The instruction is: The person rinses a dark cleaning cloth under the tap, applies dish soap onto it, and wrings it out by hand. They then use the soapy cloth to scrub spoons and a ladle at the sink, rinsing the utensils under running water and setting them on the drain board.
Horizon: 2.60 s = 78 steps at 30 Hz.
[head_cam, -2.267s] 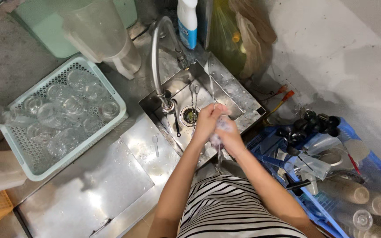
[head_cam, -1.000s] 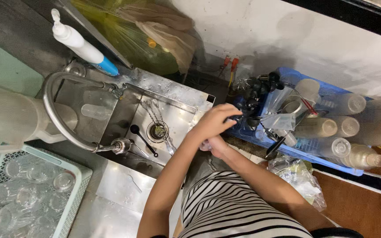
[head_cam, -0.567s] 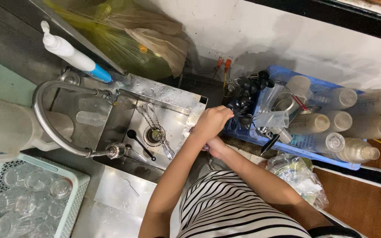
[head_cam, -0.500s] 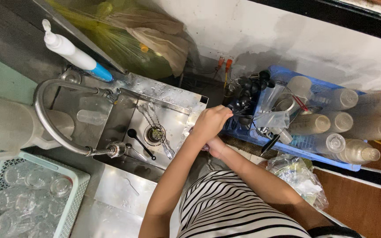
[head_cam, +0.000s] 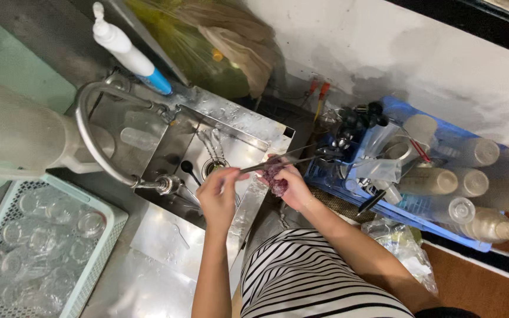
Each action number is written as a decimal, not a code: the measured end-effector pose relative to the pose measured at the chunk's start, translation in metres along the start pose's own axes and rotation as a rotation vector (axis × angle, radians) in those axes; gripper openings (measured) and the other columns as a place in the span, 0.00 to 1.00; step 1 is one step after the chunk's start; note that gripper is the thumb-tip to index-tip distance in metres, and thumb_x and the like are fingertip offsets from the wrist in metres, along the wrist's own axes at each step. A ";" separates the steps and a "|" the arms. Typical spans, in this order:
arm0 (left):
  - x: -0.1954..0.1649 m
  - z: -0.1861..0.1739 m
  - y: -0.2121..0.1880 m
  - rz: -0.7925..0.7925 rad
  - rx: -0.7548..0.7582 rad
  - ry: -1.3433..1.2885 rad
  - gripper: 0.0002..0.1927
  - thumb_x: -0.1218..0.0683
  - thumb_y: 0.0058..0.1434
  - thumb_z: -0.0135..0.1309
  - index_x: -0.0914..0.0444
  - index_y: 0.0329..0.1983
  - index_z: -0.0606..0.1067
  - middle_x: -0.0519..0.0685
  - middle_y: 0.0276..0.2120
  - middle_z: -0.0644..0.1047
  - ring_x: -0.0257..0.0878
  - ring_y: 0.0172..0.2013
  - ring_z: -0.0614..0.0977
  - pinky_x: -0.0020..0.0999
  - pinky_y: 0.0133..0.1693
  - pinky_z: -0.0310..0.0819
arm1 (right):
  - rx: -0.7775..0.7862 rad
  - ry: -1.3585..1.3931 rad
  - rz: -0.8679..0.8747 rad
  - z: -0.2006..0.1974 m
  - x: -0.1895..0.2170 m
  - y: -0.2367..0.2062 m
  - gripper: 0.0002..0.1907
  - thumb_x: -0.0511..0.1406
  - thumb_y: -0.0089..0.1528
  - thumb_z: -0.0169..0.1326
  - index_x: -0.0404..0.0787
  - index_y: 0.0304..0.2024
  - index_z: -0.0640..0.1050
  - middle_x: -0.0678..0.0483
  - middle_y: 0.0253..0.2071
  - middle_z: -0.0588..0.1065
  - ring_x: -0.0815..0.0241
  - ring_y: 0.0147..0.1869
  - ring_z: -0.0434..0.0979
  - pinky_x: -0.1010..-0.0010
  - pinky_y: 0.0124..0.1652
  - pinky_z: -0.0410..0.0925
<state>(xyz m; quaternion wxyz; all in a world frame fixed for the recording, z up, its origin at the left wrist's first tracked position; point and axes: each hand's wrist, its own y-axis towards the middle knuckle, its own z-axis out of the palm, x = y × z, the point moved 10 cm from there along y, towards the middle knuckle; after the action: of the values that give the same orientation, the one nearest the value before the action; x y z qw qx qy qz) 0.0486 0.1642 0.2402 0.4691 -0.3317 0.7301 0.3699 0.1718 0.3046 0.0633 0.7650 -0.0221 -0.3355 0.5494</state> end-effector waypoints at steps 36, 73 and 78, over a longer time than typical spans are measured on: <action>0.056 0.010 -0.031 -0.376 0.353 0.278 0.15 0.48 0.73 0.46 0.63 0.53 0.69 0.66 0.25 0.77 0.66 0.32 0.80 0.58 0.35 0.70 | 0.127 -0.192 -0.074 0.084 0.001 0.053 0.19 0.28 0.66 0.51 0.36 0.60 0.68 0.44 0.43 0.76 0.48 0.47 0.81 0.57 0.48 0.77; 0.036 -0.017 -0.026 -0.263 -0.015 0.433 0.08 0.52 0.72 0.46 0.60 0.47 0.70 0.57 0.32 0.80 0.58 0.30 0.82 0.52 0.31 0.73 | 0.033 -0.237 -0.036 0.101 -0.017 0.054 0.20 0.26 0.59 0.49 0.36 0.55 0.68 0.44 0.42 0.77 0.47 0.47 0.82 0.56 0.50 0.76; 0.035 -0.024 -0.044 -0.263 0.086 0.371 0.09 0.50 0.71 0.48 0.60 0.47 0.70 0.57 0.32 0.81 0.59 0.29 0.82 0.52 0.31 0.73 | 0.070 -0.089 -0.240 0.083 0.056 0.096 0.13 0.26 0.68 0.54 0.37 0.55 0.70 0.46 0.44 0.76 0.55 0.46 0.79 0.62 0.48 0.75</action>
<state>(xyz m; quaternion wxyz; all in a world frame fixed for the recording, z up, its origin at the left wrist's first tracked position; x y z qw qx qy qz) 0.0628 0.1164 0.2049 0.3848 -0.4660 0.7695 0.2066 0.0577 0.3627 0.1160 0.8098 0.0691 -0.3500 0.4657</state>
